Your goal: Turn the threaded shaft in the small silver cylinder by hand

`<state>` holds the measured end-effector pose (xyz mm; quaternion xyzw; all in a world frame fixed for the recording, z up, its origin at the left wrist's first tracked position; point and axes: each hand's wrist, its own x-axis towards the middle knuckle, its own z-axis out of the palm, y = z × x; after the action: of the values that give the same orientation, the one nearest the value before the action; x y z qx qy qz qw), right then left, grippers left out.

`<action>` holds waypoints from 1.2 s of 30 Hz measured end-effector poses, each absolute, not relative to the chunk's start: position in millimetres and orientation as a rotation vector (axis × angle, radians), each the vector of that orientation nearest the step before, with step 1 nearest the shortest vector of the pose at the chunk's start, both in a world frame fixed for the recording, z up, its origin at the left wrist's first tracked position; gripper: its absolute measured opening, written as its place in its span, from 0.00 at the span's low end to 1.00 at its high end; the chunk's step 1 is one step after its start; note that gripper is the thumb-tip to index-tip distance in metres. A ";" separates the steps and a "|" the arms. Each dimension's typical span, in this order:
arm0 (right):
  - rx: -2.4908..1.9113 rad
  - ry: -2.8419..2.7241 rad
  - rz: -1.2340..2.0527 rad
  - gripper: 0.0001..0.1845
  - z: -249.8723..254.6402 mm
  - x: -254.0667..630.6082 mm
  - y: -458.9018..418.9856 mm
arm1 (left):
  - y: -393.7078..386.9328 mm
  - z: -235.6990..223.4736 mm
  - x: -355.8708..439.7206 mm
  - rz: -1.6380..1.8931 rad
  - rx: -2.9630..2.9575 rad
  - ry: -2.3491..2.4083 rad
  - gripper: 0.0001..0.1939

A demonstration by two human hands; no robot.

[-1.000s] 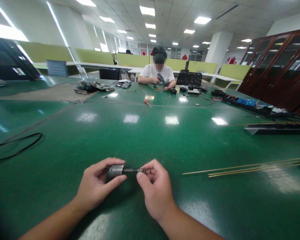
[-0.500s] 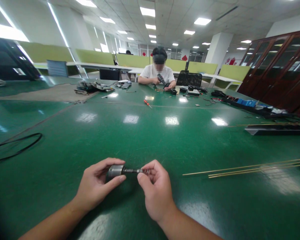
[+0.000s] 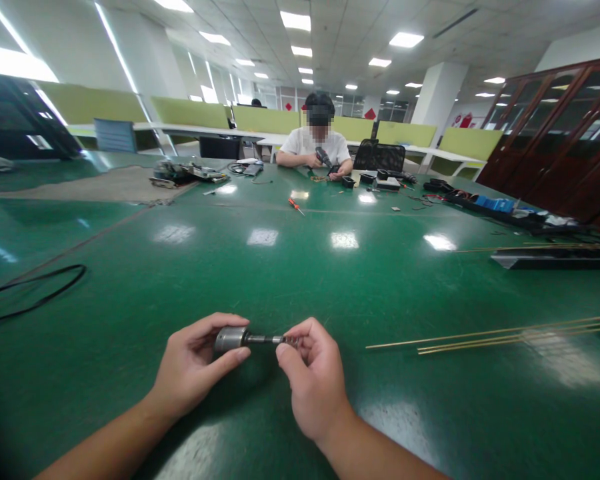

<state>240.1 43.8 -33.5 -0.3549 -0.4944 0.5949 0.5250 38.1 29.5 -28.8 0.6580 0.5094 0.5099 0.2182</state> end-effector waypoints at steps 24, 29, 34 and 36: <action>-0.882 -1.121 1.442 0.11 -32.6 239.1 44.9 | 36.0 -24.3 42.2 1.545 1.497 1.332 0.17; -0.896 -1.164 1.456 0.21 -33.7 237.7 49.5 | 42.1 -25.0 39.2 1.565 1.386 1.343 0.22; -0.890 -1.191 1.485 0.26 -36.0 235.2 50.4 | 45.1 -22.5 43.5 1.578 1.258 1.385 0.24; -0.883 -1.200 1.485 0.26 -36.2 234.7 50.3 | 42.8 -13.8 45.9 1.603 1.165 1.396 0.22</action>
<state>234.7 50.3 -36.2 -0.3646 -0.4954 0.6129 0.4961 45.9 42.8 -13.8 0.4500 0.5392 0.6193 0.3511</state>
